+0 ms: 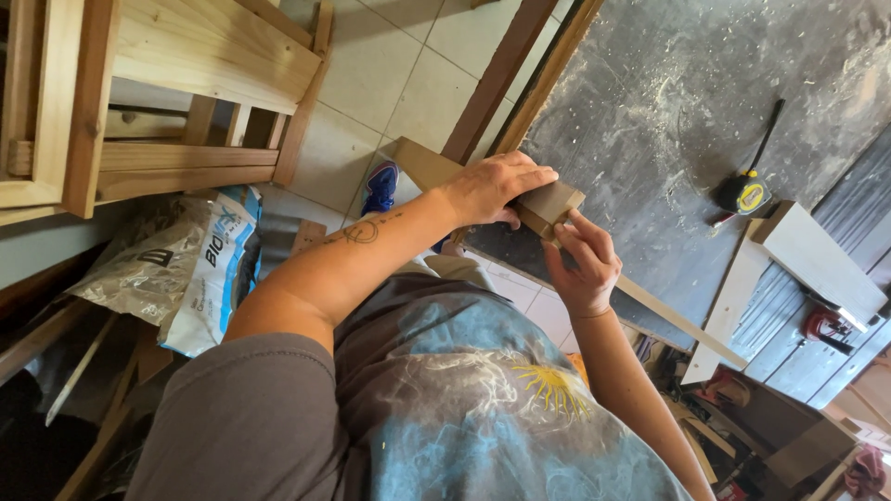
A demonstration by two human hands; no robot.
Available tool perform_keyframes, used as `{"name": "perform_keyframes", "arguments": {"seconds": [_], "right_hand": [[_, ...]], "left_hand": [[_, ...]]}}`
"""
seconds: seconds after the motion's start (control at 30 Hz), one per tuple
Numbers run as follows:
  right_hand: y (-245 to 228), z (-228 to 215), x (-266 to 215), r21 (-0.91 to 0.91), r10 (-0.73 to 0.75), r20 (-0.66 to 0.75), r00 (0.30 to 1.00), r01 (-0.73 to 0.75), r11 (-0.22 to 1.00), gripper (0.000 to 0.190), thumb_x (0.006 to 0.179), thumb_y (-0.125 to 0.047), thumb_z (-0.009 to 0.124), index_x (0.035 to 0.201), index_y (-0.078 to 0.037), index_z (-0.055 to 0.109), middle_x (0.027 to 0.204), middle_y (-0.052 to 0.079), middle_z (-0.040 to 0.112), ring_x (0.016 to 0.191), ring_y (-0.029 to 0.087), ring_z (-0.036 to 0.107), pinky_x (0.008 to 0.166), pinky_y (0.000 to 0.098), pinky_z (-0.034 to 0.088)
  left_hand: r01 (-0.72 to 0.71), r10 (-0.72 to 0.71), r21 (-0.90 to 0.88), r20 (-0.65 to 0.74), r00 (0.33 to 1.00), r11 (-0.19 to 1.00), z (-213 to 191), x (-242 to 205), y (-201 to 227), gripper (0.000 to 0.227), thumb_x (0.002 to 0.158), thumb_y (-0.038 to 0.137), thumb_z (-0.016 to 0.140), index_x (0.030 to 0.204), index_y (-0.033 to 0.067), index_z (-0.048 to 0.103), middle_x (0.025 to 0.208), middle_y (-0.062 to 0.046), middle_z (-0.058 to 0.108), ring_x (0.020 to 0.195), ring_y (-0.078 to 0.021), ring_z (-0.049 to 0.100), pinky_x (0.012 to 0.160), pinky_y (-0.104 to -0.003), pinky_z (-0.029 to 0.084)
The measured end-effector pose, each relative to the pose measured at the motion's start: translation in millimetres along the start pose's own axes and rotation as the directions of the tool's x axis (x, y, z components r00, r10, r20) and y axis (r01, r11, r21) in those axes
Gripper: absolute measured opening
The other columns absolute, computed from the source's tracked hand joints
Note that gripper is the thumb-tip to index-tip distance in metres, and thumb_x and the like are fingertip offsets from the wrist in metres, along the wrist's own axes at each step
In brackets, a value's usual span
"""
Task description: Inspecting wooden boards and sanding their edges and corners with a sanding block.
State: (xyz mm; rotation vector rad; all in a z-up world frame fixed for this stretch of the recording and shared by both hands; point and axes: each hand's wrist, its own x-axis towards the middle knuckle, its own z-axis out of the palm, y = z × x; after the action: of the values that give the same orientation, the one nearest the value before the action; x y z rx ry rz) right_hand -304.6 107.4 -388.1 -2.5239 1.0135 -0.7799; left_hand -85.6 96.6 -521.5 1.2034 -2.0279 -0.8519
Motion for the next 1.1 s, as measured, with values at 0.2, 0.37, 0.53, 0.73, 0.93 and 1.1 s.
{"name": "perform_keyframes", "arguments": {"seconds": [0.2,0.37,0.53,0.73,0.93,1.1], "right_hand": [[-1,2,0,-0.006,-0.012,-0.008,1.000,0.012,1.000,0.019,0.088,-0.006,0.090,0.105,-0.001,0.083,0.123,0.018,0.074,0.083,0.034,0.079,0.073,0.0404,0.065],[1,2,0,-0.005,-0.024,-0.005,1.000,0.024,1.000,0.018,0.090,-0.008,0.088,0.107,-0.002,0.083,0.123,0.018,0.073,0.084,0.034,0.079,0.071,0.0409,0.065],[3,2,0,0.001,-0.027,-0.007,1.000,0.027,1.000,0.019,0.090,-0.008,0.088,0.108,-0.002,0.083,0.124,0.018,0.073,0.085,0.035,0.079,0.072,0.0412,0.065],[5,2,-1,0.018,-0.028,-0.001,1.000,0.028,0.999,0.019,0.090,-0.006,0.088,0.108,-0.001,0.083,0.124,0.019,0.072,0.085,0.036,0.079,0.073,0.0427,0.064],[4,1,1,0.024,-0.015,0.003,1.000,0.015,1.000,0.020,0.090,-0.007,0.088,0.108,-0.001,0.082,0.124,0.019,0.072,0.086,0.036,0.079,0.075,0.0428,0.064],[0,2,0,0.015,-0.010,-0.003,1.000,0.010,1.000,0.021,0.088,-0.006,0.089,0.107,-0.001,0.082,0.124,0.018,0.071,0.085,0.036,0.079,0.075,0.0429,0.065]], "left_hand": [[0.009,-0.009,0.009,-0.003,1.000,1.000,0,0,0,0.106,0.068,0.032,0.100,0.158,0.0265,0.045,0.150,0.005,0.064,0.135,-0.0153,0.058,0.121,-0.034,0.046],[0.004,-0.004,0.034,-0.011,1.000,0.999,7,1,-3,0.107,0.068,0.037,0.098,0.159,0.0262,0.044,0.150,0.006,0.064,0.135,-0.0152,0.057,0.121,-0.034,0.046],[0.009,-0.008,0.040,-0.013,1.000,0.999,9,1,-4,0.106,0.067,0.037,0.098,0.158,0.0261,0.045,0.150,0.006,0.064,0.135,-0.0148,0.057,0.121,-0.033,0.047],[0.014,-0.014,0.021,-0.011,1.000,1.000,8,1,-3,0.104,0.068,0.036,0.098,0.158,0.0249,0.046,0.151,0.005,0.063,0.135,-0.0169,0.057,0.120,-0.035,0.047],[0.009,-0.009,0.002,-0.023,1.000,1.000,11,3,-5,0.103,0.066,0.036,0.099,0.155,0.0252,0.048,0.150,0.005,0.065,0.134,-0.0176,0.057,0.118,-0.036,0.049],[0.002,-0.002,0.003,-0.029,1.000,1.000,8,2,-2,0.102,0.065,0.036,0.099,0.153,0.0265,0.049,0.148,0.006,0.065,0.134,-0.0175,0.057,0.118,-0.036,0.049]]}}
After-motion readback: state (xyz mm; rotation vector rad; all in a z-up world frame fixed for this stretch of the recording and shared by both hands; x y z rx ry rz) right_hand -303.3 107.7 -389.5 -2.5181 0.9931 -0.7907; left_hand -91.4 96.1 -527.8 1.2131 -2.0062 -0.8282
